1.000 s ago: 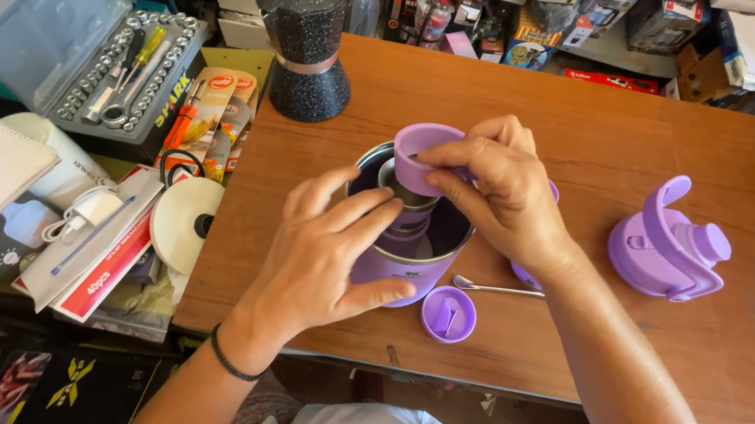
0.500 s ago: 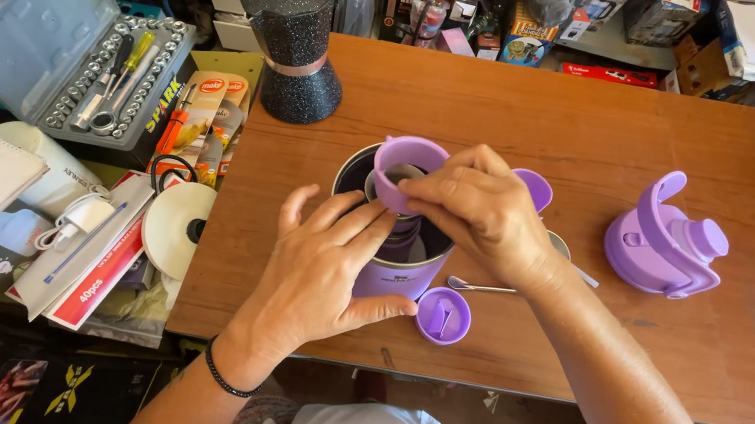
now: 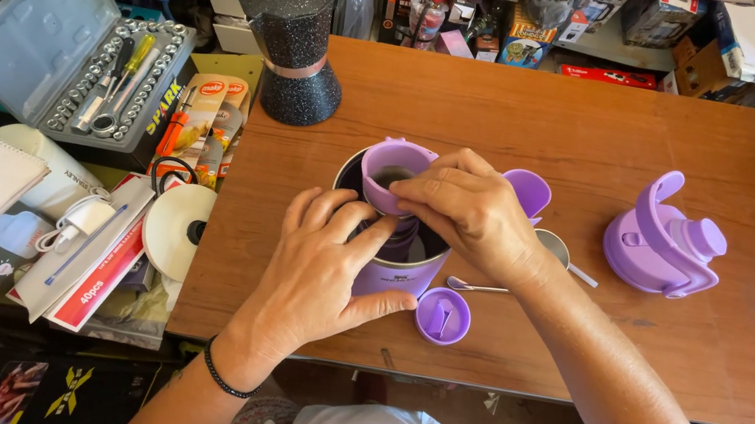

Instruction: Assemble and disassemble a multi-part purple thermos set by nesting cups and fitting lids.

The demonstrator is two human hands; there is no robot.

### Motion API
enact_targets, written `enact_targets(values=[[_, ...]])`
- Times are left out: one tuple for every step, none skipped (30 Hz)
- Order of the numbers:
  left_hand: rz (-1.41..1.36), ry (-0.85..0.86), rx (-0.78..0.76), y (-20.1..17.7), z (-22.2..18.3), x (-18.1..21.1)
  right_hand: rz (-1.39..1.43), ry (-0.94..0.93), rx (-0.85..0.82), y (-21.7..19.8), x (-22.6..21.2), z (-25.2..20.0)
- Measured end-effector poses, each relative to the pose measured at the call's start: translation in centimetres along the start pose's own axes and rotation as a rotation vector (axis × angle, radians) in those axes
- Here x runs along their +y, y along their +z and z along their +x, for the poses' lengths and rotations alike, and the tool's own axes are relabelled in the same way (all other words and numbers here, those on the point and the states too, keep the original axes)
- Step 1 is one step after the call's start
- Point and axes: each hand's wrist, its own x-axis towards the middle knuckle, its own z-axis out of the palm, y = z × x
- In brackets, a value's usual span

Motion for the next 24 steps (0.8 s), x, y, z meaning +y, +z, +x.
enact_targets(values=[[-0.006,-0.001,0.000,0.0,0.0,0.0,0.001,-0.008,-0.002,0.1,0.0,0.1],[-0.012,-0.002,0.000,0.0,-0.1,0.1,0.001,-0.016,-0.003,0.1,0.0,0.1],[-0.013,-0.002,-0.002,0.1,-0.1,0.0,0.002,-0.014,-0.003,0.0,-0.2,0.1],[-0.005,-0.008,-0.007,0.1,-0.1,-0.1,0.001,-0.016,0.021,-0.2,-0.3,0.2],[0.004,-0.013,-0.009,0.2,-0.1,-0.1,0.000,-0.020,0.046,-0.3,-0.4,0.3],[0.004,-0.012,-0.010,0.1,0.1,-0.3,-0.001,-0.020,0.046,-1.2,-0.6,0.2],[-0.008,-0.002,-0.005,0.1,0.3,-0.5,-0.023,0.006,0.092,-2.1,-0.9,0.1],[-0.020,0.007,-0.001,0.1,0.5,-0.7,-0.046,0.032,0.138,-2.9,-1.1,0.0],[-0.021,0.010,-0.002,0.1,0.8,-1.0,-0.047,0.033,0.140,-3.7,-1.5,-0.8],[-0.051,0.024,0.001,0.0,1.2,-1.2,-0.101,0.096,0.198,-4.5,-1.8,-1.5],[-0.079,0.037,0.007,0.0,1.6,-1.5,-0.157,0.156,0.255,-5.4,-2.1,-2.2],[-0.079,0.039,0.010,0.6,1.7,-2.0,-0.160,0.154,0.256,-5.5,-1.8,-3.9],[-0.050,0.012,-0.024,1.2,1.8,-2.6,-0.188,0.220,0.295,-5.6,-1.6,-5.6],[-0.021,-0.015,-0.059,1.9,2.0,-3.2,-0.216,0.287,0.335,-5.7,-1.2,-7.2],[-0.021,-0.017,-0.058,1.7,2.6,-3.5,-0.216,0.285,0.333,-5.4,-1.5,-8.7],[0.001,0.017,-0.122,1.5,3.2,-3.8,-0.249,0.320,0.341,-5.0,-1.8,-10.3],[0.021,0.050,-0.190,1.4,3.7,-4.1,-0.281,0.359,0.347,-4.6,-2.1,-11.9],[0.019,0.048,-0.193,1.2,4.5,-4.2,-0.280,0.362,0.344,-4.2,-2.6,-13.3],[0.006,0.109,-0.265,1.1,5.3,-4.2,-0.321,0.361,0.307,-3.9,-3.1,-14.7],[-0.008,0.170,-0.337,1.0,6.1,-4.3,-0.362,0.359,0.270,-3.6,-3.6,-16.1],[-0.011,0.165,-0.339,1.6,6.5,-4.4,-0.358,0.360,0.264,-3.1,-3.8,-17.9],[-0.036,0.209,-0.340,2.2,6.9,-4.6,-0.430,0.359,0.219,-2.6,-4.0,-19.6],[-0.062,0.249,-0.344,2.7,7.1,-4.7,-0.498,0.358,0.170,-2.1,-4.3,-21.4],[-0.066,0.239,-0.347,2.9,7.3,-4.5,-0.490,0.358,0.162,-1.7,-4.7,-22.6]])
